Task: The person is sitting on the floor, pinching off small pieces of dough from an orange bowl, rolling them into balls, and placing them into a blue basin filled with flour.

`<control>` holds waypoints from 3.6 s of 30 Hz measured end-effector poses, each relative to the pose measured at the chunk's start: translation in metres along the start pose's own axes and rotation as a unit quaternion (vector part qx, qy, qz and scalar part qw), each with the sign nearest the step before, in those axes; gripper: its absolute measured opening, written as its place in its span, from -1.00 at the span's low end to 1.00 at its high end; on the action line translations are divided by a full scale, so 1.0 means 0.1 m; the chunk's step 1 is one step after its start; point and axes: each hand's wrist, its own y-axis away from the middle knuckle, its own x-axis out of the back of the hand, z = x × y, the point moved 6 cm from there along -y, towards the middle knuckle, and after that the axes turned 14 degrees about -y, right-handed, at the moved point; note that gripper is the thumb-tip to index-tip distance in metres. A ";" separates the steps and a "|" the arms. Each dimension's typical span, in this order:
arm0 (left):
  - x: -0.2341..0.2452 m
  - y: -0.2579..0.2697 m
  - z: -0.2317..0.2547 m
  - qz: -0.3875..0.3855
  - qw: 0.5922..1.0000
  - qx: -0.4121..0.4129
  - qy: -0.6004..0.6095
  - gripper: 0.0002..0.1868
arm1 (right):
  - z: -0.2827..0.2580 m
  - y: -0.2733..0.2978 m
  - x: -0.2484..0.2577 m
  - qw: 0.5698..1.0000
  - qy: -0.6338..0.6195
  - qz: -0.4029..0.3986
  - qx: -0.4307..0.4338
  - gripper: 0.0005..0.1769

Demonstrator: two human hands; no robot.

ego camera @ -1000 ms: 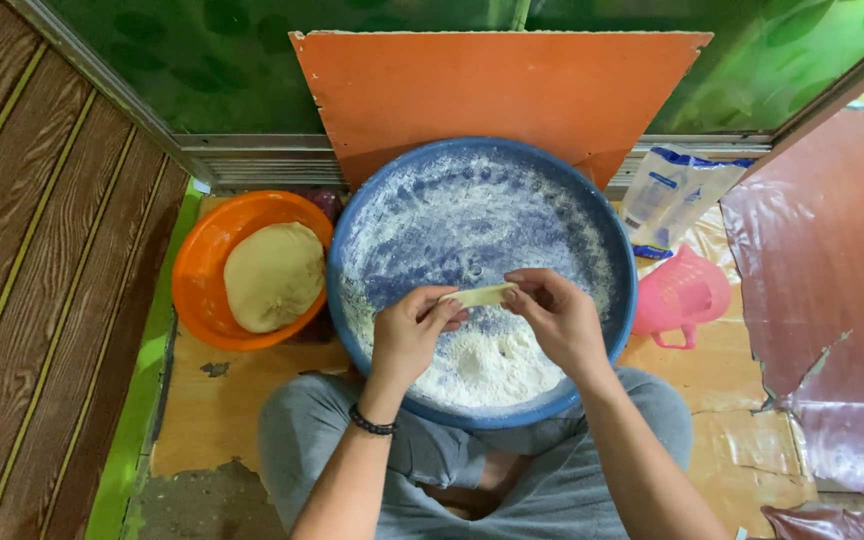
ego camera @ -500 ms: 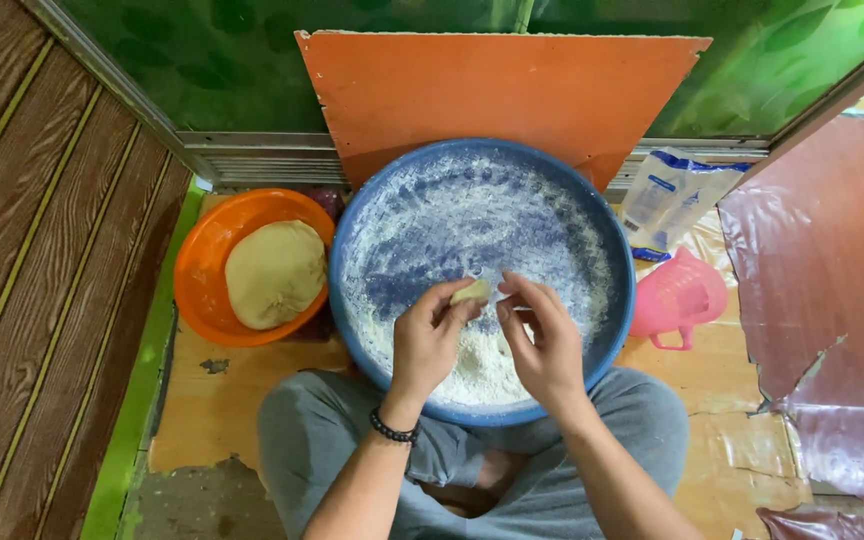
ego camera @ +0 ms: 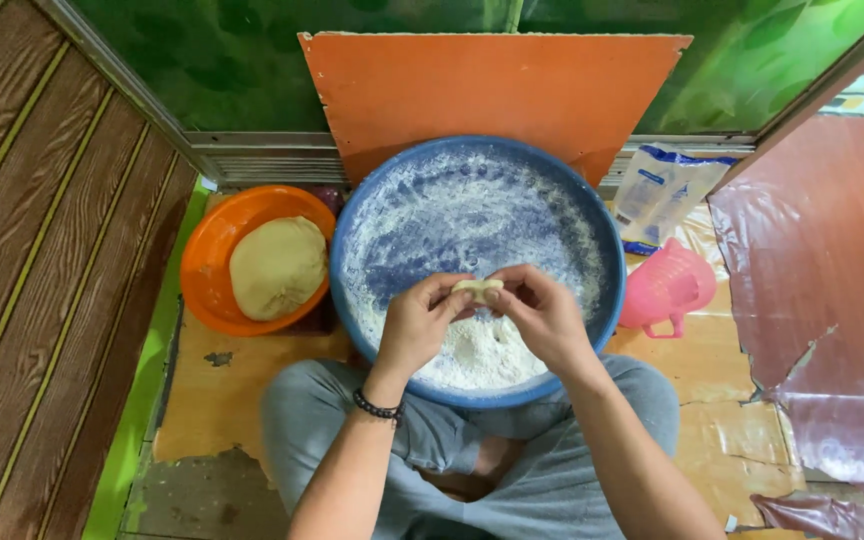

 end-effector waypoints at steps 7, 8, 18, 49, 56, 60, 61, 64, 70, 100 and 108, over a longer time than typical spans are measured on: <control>-0.03 0.05 0.02 -0.006 0.999 0.004 0.048 -0.71 | -0.07 0.04 0.10 0.999 -0.037 0.010 0.004 -0.81; -0.03 0.06 0.01 -0.001 0.998 0.009 0.061 -0.72 | -0.09 0.06 0.10 0.999 -0.053 0.006 -0.003 -0.81; -0.16 0.38 0.31 0.013 0.999 -0.046 0.011 -0.71 | -0.41 0.30 0.00 0.997 -0.037 -0.054 0.035 -0.74; -0.26 0.20 0.72 0.027 0.983 -0.129 -0.129 -0.76 | -1.00 -0.04 0.27 0.972 0.210 -0.094 -0.051 -0.69; -0.32 -0.07 0.70 -0.059 0.982 -0.131 -0.123 -0.78 | -1.29 -0.18 0.29 0.985 0.095 -0.143 0.004 -0.65; -0.17 -0.13 0.50 -0.054 0.989 -0.102 -0.089 -0.82 | -1.21 -0.30 0.26 0.979 0.139 -0.140 -0.058 -0.72; -0.14 -0.12 0.53 -0.051 0.990 -0.102 -0.088 -0.82 | -1.21 -0.33 0.23 0.978 0.140 -0.143 -0.059 -0.72; -0.12 -0.05 0.55 -0.082 0.993 -0.075 -0.039 -0.78 | -1.19 -0.39 0.20 0.982 0.091 -0.149 -0.074 -0.71; -0.15 -0.15 0.27 -0.074 0.997 -0.015 0.036 -0.50 | -0.94 -0.58 0.21 0.969 0.185 -0.126 -0.102 -0.71; 1.41 0.43 -1.09 0.295 0.946 0.061 -0.116 -0.71 | 0.20 -0.06 0.28 0.993 -0.048 0.056 -0.092 -0.71; 1.37 0.47 -3.41 0.081 0.909 0.409 0.020 -0.46 | 0.59 0.07 0.24 0.970 -0.196 0.031 -0.139 -0.74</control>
